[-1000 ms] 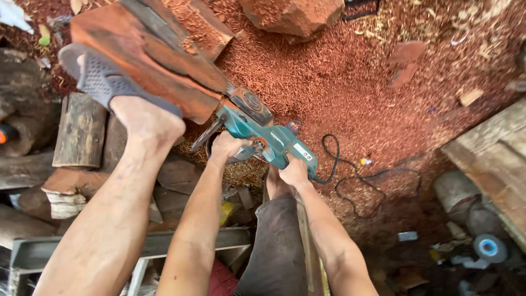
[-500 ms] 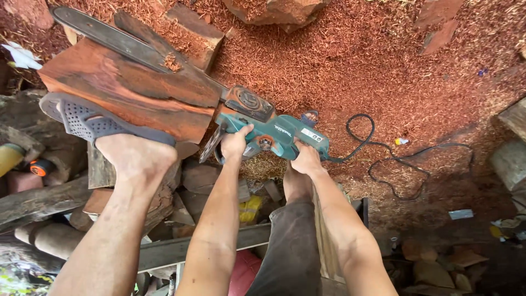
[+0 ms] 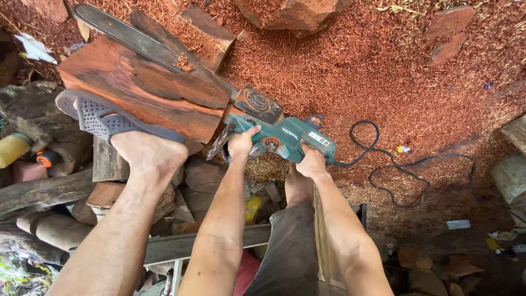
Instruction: Using an electric chainsaw to cut pieces of wood on the ground.
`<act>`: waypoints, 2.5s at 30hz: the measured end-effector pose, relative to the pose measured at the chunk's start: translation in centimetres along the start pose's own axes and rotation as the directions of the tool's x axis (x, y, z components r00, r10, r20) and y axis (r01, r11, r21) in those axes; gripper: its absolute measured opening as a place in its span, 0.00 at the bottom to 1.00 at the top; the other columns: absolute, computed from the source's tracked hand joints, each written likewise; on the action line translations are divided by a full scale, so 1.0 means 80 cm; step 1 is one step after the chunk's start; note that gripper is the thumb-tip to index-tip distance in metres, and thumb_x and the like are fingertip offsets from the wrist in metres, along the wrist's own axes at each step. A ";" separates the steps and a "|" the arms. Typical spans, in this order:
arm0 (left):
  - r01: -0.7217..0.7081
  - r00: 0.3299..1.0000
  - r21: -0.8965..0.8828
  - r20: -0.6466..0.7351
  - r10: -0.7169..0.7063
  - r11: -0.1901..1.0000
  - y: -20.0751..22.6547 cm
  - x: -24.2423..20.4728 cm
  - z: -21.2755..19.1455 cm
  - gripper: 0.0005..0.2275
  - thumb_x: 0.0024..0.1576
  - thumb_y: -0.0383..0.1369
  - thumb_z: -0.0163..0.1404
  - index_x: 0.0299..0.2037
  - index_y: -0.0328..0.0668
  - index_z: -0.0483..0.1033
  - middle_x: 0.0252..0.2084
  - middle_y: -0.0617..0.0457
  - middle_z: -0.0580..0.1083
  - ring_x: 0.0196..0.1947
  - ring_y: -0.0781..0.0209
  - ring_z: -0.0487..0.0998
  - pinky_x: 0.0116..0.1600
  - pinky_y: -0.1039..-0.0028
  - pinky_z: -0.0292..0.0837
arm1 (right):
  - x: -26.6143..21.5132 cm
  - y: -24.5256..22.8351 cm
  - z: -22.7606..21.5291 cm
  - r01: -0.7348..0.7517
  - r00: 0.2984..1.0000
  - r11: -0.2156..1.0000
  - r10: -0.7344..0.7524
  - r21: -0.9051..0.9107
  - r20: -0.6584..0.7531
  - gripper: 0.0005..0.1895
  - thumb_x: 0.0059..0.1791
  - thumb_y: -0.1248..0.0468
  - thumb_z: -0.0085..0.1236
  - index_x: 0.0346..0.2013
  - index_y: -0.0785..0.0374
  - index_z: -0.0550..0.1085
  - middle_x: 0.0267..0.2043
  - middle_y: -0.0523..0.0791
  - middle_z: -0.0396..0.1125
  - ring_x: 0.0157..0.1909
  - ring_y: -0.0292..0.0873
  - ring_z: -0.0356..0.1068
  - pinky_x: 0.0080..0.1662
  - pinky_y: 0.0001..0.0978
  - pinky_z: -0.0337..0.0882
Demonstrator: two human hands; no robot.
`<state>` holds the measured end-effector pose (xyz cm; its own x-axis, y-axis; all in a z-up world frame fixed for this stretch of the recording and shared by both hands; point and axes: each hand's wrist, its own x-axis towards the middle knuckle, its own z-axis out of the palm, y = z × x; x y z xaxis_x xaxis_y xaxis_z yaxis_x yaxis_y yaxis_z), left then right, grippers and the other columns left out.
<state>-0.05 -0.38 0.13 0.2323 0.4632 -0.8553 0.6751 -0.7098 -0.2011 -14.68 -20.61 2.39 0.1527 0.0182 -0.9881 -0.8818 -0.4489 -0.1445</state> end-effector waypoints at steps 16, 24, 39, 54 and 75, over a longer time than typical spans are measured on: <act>-0.001 1.000 -0.084 0.027 0.004 0.996 0.017 -0.024 -0.016 0.32 0.39 0.53 0.64 0.45 0.32 0.82 0.49 0.42 0.81 0.49 0.51 0.82 0.56 0.68 0.71 | -0.014 -0.001 0.000 -0.012 1.000 1.000 0.013 0.021 -0.020 0.31 0.40 0.66 0.55 0.60 0.55 0.73 0.51 0.60 0.72 0.57 0.62 0.70 0.62 0.47 0.66; 0.026 0.999 -0.032 0.042 -0.025 0.999 0.024 -0.029 -0.025 0.33 0.40 0.54 0.64 0.46 0.30 0.81 0.49 0.39 0.80 0.49 0.49 0.81 0.56 0.67 0.71 | -0.022 -0.008 0.000 -0.051 0.999 0.999 0.051 0.008 -0.015 0.27 0.42 0.65 0.56 0.57 0.57 0.74 0.53 0.59 0.72 0.59 0.62 0.70 0.63 0.47 0.66; 0.015 0.999 -0.033 0.047 -0.014 0.999 0.021 -0.024 -0.025 0.31 0.38 0.54 0.63 0.43 0.33 0.83 0.48 0.41 0.81 0.47 0.50 0.81 0.56 0.67 0.71 | -0.031 -0.015 -0.003 -0.084 0.996 0.995 0.084 0.057 0.000 0.30 0.41 0.67 0.55 0.60 0.55 0.73 0.54 0.58 0.72 0.61 0.59 0.69 0.64 0.44 0.65; 0.008 0.999 -0.089 0.046 -0.004 0.996 0.027 -0.032 -0.031 0.30 0.38 0.52 0.64 0.43 0.32 0.83 0.47 0.42 0.81 0.46 0.50 0.82 0.55 0.68 0.71 | -0.035 -0.017 0.000 -0.074 0.997 0.997 0.074 0.028 0.000 0.27 0.43 0.63 0.58 0.59 0.57 0.73 0.53 0.56 0.73 0.60 0.58 0.70 0.63 0.46 0.65; -0.004 1.000 -0.147 0.026 0.008 0.989 0.024 -0.008 -0.011 0.27 0.40 0.50 0.64 0.41 0.35 0.84 0.43 0.45 0.83 0.43 0.54 0.82 0.53 0.70 0.72 | 0.020 0.008 0.014 -0.009 1.000 1.000 0.009 0.013 -0.013 0.27 0.44 0.61 0.55 0.60 0.57 0.73 0.54 0.57 0.72 0.59 0.60 0.70 0.63 0.46 0.66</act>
<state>1.75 -1.58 0.69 0.2198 0.4437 -0.8688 0.7697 -0.6261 -0.1250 -15.49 -19.84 0.64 0.1506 0.0027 -0.9886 -0.8888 -0.4375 -0.1366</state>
